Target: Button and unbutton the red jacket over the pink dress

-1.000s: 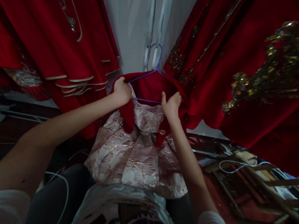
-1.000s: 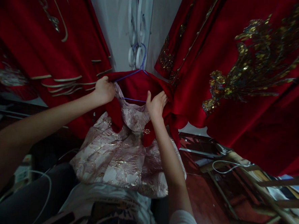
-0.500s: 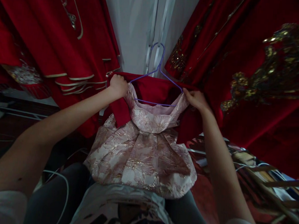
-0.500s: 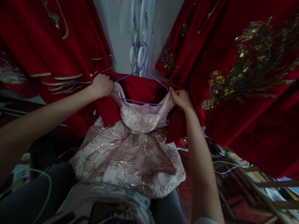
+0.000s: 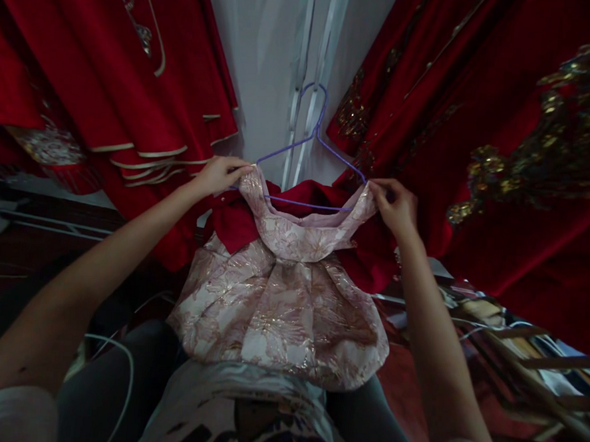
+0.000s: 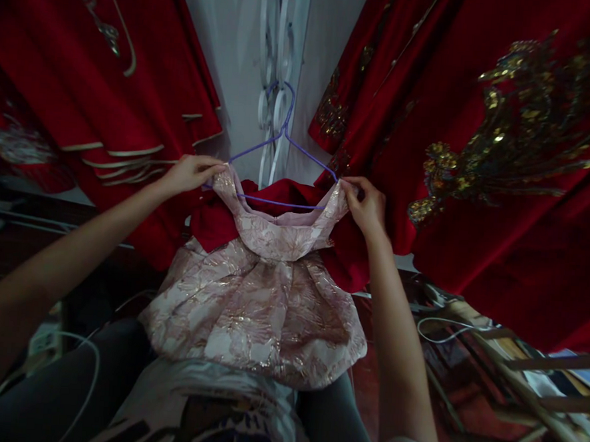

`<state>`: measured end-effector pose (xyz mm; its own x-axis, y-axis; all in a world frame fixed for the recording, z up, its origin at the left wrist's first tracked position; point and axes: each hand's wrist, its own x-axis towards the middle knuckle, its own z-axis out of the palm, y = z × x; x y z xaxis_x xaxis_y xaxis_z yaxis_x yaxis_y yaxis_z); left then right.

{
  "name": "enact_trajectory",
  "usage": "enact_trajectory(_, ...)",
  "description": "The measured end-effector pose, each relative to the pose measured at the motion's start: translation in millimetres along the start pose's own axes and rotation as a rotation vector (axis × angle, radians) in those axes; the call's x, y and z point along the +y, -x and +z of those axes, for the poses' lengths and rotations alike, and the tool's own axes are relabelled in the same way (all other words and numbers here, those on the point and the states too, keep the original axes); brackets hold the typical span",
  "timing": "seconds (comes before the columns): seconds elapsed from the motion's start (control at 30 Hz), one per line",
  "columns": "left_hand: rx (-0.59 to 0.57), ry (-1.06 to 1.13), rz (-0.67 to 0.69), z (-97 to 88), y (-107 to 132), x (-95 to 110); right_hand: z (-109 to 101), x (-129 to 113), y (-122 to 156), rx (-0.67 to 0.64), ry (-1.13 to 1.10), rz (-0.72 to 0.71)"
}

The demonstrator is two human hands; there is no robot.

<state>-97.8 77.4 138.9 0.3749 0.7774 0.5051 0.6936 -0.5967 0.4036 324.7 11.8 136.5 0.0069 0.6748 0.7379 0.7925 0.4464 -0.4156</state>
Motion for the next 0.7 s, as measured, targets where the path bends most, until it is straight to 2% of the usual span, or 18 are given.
enact_trajectory(0.1, 0.128, -0.093, -0.065, 6.5, 8.1, 5.1, -0.2, 7.9, -0.9, 0.08, 0.055, 0.041)
enact_trajectory(0.23, 0.255, -0.299, -0.225, 12.3, 25.3, 1.2, -0.8, 34.5, 8.6, 0.173, 0.131, 0.165)
enact_trajectory(0.3, 0.243, -0.392, -0.312, 14.6, 37.5, -6.1, -0.4, 48.6, 21.7, 0.121, 0.165, 0.254)
enact_trajectory(0.4, 0.107, -0.411, -0.357, 18.1, 55.6, -13.7, 1.6, 56.8, 45.4, -0.083, 0.137, 0.359)
enact_trajectory(0.5, -0.029, -0.287, -0.263, 24.6, 65.0, -3.5, 5.4, 39.6, 61.9, -0.25, 0.072, 0.322)
enact_trajectory(0.6, -0.04, -0.106, -0.062, 38.4, 59.0, 24.7, 10.6, 0.7, 65.1, -0.347, 0.0, 0.088)
enact_trajectory(0.7, -0.017, -0.014, 0.22, 59.3, 40.3, 53.3, 13.8, -41.6, 57.8, -0.338, 0.034, -0.141)
